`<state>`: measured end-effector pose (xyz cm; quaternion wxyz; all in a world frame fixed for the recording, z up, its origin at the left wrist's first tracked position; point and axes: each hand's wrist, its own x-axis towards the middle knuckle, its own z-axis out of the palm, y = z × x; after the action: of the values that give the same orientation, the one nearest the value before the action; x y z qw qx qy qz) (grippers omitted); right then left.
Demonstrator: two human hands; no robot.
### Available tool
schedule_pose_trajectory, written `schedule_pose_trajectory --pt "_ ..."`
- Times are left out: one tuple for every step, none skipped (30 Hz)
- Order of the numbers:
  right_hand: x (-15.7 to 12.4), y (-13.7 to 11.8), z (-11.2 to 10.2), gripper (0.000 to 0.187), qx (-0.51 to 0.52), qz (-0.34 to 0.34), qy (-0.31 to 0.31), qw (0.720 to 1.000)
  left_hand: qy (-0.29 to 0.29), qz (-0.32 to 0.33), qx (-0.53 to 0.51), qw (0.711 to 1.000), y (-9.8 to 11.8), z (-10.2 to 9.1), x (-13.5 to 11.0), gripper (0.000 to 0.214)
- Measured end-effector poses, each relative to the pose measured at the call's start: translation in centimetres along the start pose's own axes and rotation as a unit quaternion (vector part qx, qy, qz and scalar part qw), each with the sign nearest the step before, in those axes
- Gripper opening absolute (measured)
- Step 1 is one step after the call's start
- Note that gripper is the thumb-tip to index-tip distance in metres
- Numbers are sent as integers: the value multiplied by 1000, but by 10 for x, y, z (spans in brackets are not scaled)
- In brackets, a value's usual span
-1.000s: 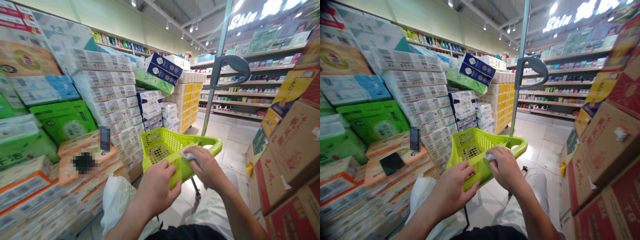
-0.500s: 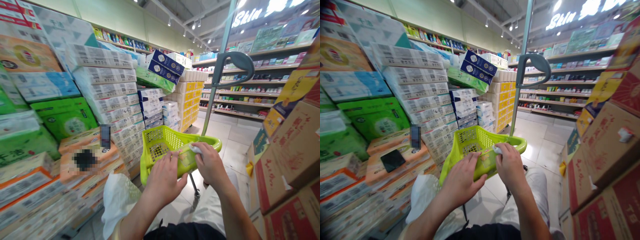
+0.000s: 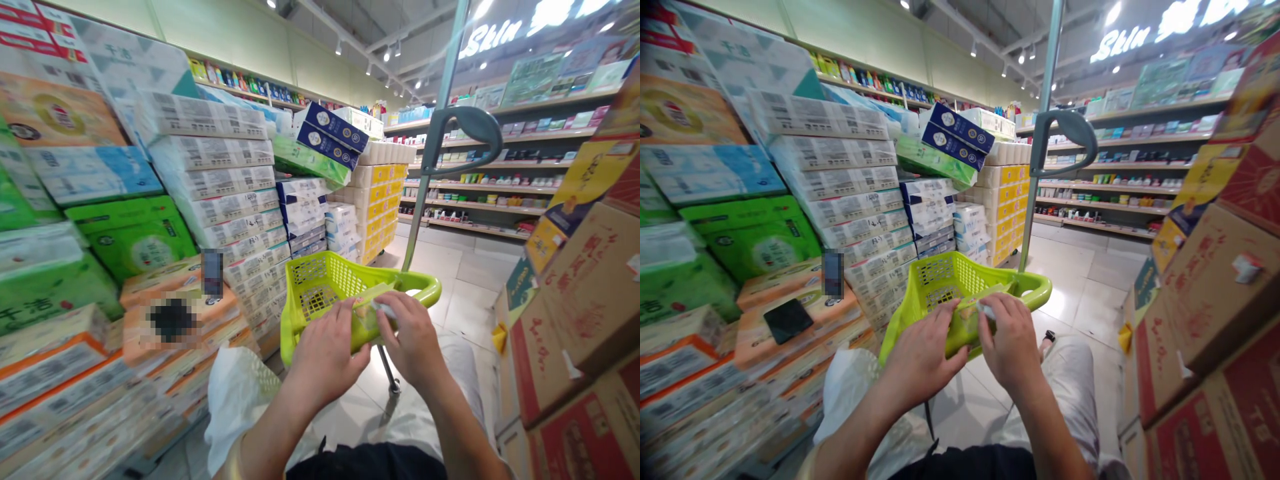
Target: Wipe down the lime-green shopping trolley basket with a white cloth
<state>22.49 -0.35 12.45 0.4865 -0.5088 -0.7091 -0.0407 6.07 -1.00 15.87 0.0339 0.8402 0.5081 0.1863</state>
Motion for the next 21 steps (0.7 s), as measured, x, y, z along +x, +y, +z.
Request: schedule_pose_trajectory --pt "-2 -6 1 19 11 -20 -17 1000 -3 0 2 1000 0 0 0 61" --pt "-4 -11 3 20 24 -39 -37 998 -6 0 4 1000 0 -1 0 61" --pt "-5 -16 3 20 39 -55 -54 996 -8 0 6 1000 0 -2 0 61" --pt "-5 -18 4 20 50 -63 -64 995 -10 -1 7 1000 0 -2 0 61" --pt "-5 -17 4 19 54 -61 -63 995 -12 -1 8 1000 0 -3 0 62" --pt "-5 -13 3 18 51 -50 -50 996 -13 -2 8 1000 0 -4 0 63" --pt "-3 -8 2 17 44 -35 -30 998 -12 -4 9 1000 0 -4 -1 63" --pt "-2 -2 1 17 33 -17 -7 999 -11 -6 12 1000 -1 -5 -1 64" --pt "-2 3 1 18 22 0 16 1000 -10 -9 15 1000 -1 -5 -1 64" --pt "-1 6 1 18 13 13 34 999 -9 -12 19 1000 -1 -5 -1 65" --pt "-2 7 2 19 7 19 44 999 -9 -13 22 1000 -1 -5 0 65" --pt "-4 4 3 19 6 15 45 999 -10 -14 23 1000 -1 -5 0 65" --pt "-6 0 5 19 11 2 37 999 -11 -13 24 1000 -2 -5 0 65" --pt "-8 -6 8 19 20 -17 22 999 -12 -9 25 1000 -2 -4 1 64" --pt "-11 -12 10 19 33 -38 4 999 -13 -4 26 1000 -3 -4 1 62" --pt "-12 -17 11 19 46 -57 -13 997 -13 1 27 1000 -3 -4 1 62" --pt "-13 -19 12 19 55 -69 -25 996 -13 4 28 1000 -3 -5 1 61" --pt "-13 -19 12 19 58 -72 -27 995 -13 6 29 999 -3 -5 1 61" --pt "-12 -16 11 18 54 -65 -19 996 -13 5 31 999 -3 -5 1 61" --pt "-10 -11 10 18 46 -51 -3 998 -14 3 33 999 -3 -6 0 63" --pt "-9 -5 9 18 35 -33 15 999 -15 1 36 999 -2 -6 0 64"
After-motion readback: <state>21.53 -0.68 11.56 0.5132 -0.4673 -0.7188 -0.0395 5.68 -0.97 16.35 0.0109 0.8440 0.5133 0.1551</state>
